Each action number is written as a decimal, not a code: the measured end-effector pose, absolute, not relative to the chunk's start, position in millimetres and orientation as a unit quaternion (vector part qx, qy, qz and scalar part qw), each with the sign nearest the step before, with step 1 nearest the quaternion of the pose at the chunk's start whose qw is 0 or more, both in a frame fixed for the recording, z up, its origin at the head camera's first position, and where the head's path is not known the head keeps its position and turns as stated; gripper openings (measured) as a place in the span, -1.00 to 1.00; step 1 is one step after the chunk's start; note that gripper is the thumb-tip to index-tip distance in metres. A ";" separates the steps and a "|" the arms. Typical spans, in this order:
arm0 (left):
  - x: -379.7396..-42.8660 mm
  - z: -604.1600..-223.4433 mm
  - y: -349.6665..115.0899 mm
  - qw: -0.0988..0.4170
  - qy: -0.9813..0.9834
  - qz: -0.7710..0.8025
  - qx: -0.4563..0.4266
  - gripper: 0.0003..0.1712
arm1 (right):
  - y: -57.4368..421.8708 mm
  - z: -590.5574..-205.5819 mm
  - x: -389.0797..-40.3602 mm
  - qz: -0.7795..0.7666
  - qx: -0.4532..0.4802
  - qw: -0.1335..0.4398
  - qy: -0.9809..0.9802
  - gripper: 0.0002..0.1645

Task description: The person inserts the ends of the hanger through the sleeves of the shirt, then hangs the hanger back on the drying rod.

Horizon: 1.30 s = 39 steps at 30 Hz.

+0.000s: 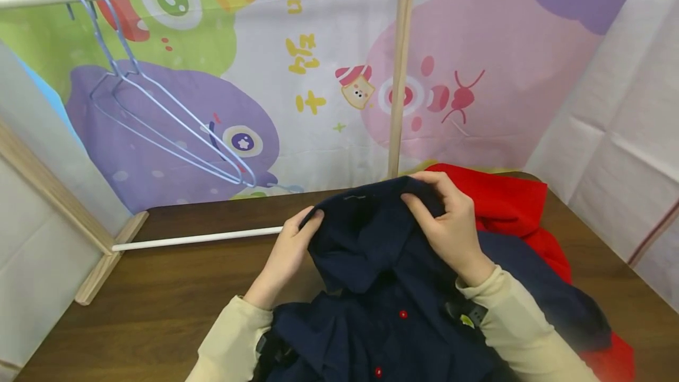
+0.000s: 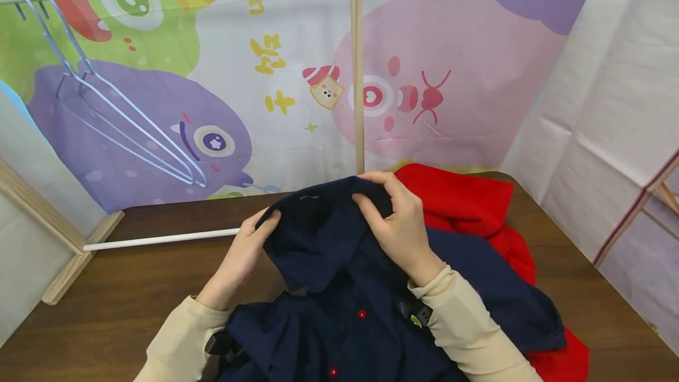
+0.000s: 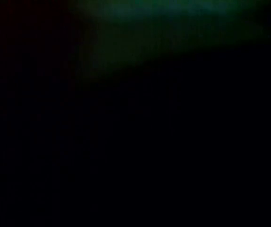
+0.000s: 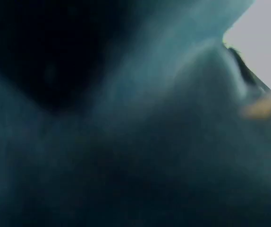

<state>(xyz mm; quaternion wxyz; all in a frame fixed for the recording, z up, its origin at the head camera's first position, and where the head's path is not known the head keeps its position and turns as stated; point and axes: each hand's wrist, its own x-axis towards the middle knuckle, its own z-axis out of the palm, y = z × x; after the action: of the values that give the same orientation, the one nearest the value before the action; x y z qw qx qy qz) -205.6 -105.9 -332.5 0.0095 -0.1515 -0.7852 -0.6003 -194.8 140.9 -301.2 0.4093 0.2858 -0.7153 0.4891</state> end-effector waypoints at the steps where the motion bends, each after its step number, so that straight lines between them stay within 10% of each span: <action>1: -205.7 -332.2 -106.6 0.008 -0.784 -0.601 -0.153 -0.48 | 141.7 -301.9 -195.4 0.480 0.283 0.410 -0.723 -0.61; 14: -207.6 -325.7 -113.5 0.037 -0.786 -0.597 -0.157 -0.76 | 150.6 -303.9 -204.3 0.429 0.273 0.394 -0.766 -0.64; 39: -207.3 -345.0 -123.2 -0.117 -0.774 -0.509 -0.359 -0.37 | 167.9 -307.8 -215.0 0.562 0.209 0.419 -0.682 -0.76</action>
<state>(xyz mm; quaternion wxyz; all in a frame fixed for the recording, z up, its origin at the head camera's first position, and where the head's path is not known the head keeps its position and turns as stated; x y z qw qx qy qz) -207.3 -123.2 -345.0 -0.1166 -0.3585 -0.7740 -0.5087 -215.0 167.9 -307.8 0.4188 0.2087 -0.6823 0.5617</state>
